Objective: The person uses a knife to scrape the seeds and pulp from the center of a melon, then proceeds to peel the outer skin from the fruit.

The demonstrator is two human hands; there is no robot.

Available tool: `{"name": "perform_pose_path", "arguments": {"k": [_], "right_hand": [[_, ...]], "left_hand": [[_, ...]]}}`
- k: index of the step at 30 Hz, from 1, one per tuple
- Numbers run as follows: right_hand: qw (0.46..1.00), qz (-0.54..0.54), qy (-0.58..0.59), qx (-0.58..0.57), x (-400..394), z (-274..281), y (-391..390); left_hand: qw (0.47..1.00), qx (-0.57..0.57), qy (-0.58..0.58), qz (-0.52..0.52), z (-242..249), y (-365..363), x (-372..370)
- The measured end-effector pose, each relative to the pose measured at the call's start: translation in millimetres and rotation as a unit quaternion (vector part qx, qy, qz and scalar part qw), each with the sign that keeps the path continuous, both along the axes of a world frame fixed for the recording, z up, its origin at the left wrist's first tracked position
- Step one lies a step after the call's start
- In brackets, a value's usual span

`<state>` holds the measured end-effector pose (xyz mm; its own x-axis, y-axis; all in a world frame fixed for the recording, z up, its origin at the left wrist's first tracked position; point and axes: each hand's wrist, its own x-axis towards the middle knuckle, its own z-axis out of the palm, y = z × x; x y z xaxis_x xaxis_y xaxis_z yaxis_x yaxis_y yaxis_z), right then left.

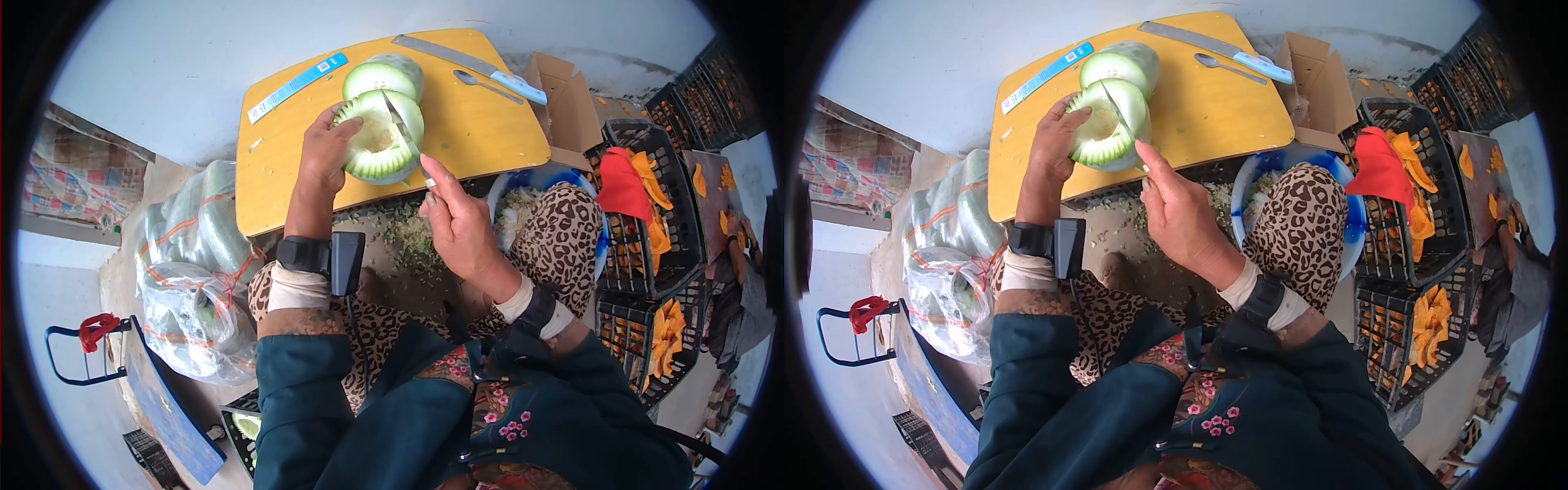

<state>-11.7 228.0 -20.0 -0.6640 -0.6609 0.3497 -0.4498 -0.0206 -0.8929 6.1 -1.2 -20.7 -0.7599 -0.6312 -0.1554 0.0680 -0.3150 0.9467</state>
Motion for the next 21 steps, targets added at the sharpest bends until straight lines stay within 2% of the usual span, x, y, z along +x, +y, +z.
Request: {"name": "perform_pose_path", "arguments": {"k": [7, 19, 21], "right_hand": [[0.998, -0.023, 0.056, -0.003, 0, -1, -11], [1.000, -0.005, 0.001, 0.018, 8, -11, 2], [1.000, 0.012, -0.008, 0.027, 14, -13, 11]], "left_hand": [[1.000, 0.001, -0.006, 0.003, 0, -1, -1], [1.000, -0.021, -0.013, 0.013, -3, -2, -3], [1.000, 0.012, -0.012, 0.023, -3, -4, 0]]}}
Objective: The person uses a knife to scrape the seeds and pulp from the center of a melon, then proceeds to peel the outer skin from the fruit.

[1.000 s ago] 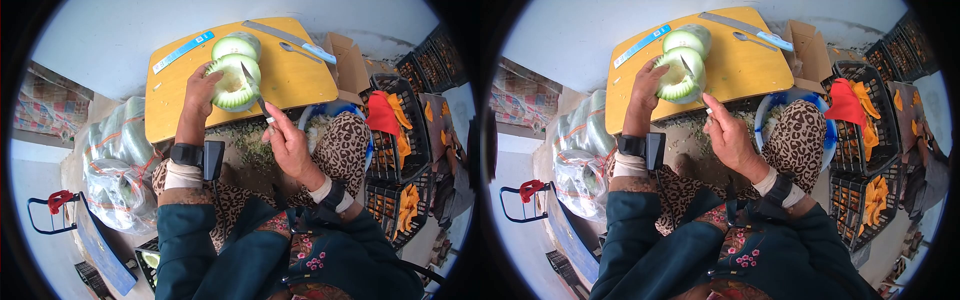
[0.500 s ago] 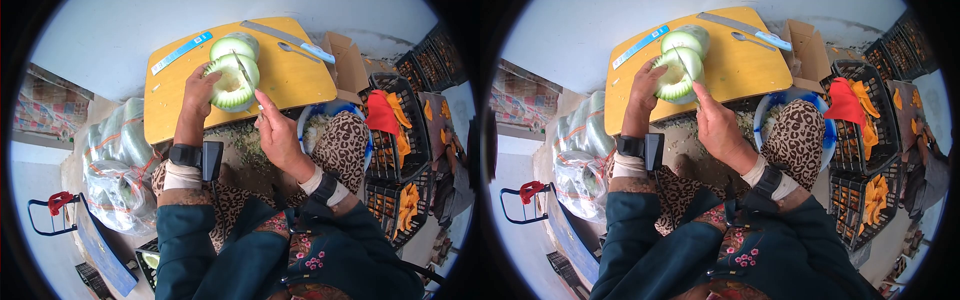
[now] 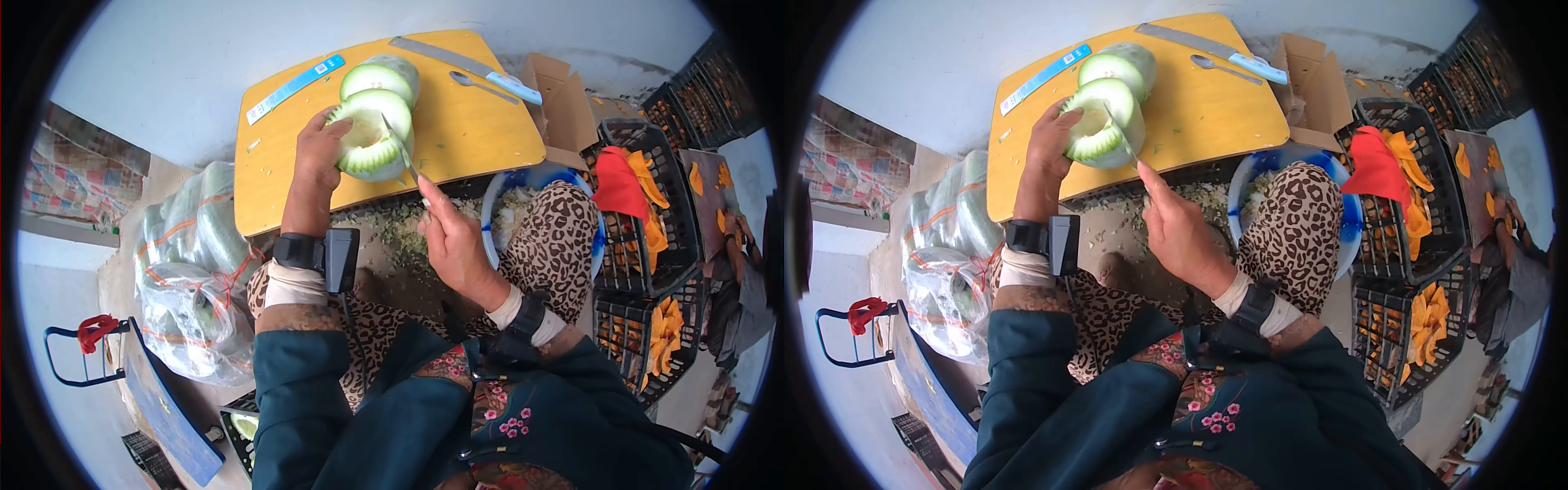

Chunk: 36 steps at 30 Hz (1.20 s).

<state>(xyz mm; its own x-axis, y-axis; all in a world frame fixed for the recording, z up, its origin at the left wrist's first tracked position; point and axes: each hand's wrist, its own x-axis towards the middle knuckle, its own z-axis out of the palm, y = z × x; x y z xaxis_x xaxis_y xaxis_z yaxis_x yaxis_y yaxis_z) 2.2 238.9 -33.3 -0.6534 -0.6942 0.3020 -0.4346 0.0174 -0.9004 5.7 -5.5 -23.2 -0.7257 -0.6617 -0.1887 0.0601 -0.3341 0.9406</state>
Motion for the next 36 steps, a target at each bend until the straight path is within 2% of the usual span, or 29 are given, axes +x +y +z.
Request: {"name": "perform_pose_path", "arguments": {"k": [4, 9, 13, 20, 36], "right_hand": [[0.999, 0.018, -0.046, 0.001, 4, -11, 12], [1.000, 0.007, 0.017, 0.000, 8, -8, 22], [0.995, 0.071, 0.013, 0.070, 12, -2, 50], [1.000, -0.002, -0.002, -0.005, 8, -6, 44], [1.000, 0.010, -0.027, 0.011, 1, -1, 37]], "left_hand": [[1.000, -0.024, -0.009, 0.003, 2, 3, 0], [0.999, -0.028, 0.003, -0.018, 3, 6, 0], [1.000, -0.023, 0.000, -0.017, 0, 1, -1], [0.999, -0.024, 0.003, -0.022, 0, 2, -1], [0.999, -0.013, 0.015, -0.039, -1, 0, -1]]}}
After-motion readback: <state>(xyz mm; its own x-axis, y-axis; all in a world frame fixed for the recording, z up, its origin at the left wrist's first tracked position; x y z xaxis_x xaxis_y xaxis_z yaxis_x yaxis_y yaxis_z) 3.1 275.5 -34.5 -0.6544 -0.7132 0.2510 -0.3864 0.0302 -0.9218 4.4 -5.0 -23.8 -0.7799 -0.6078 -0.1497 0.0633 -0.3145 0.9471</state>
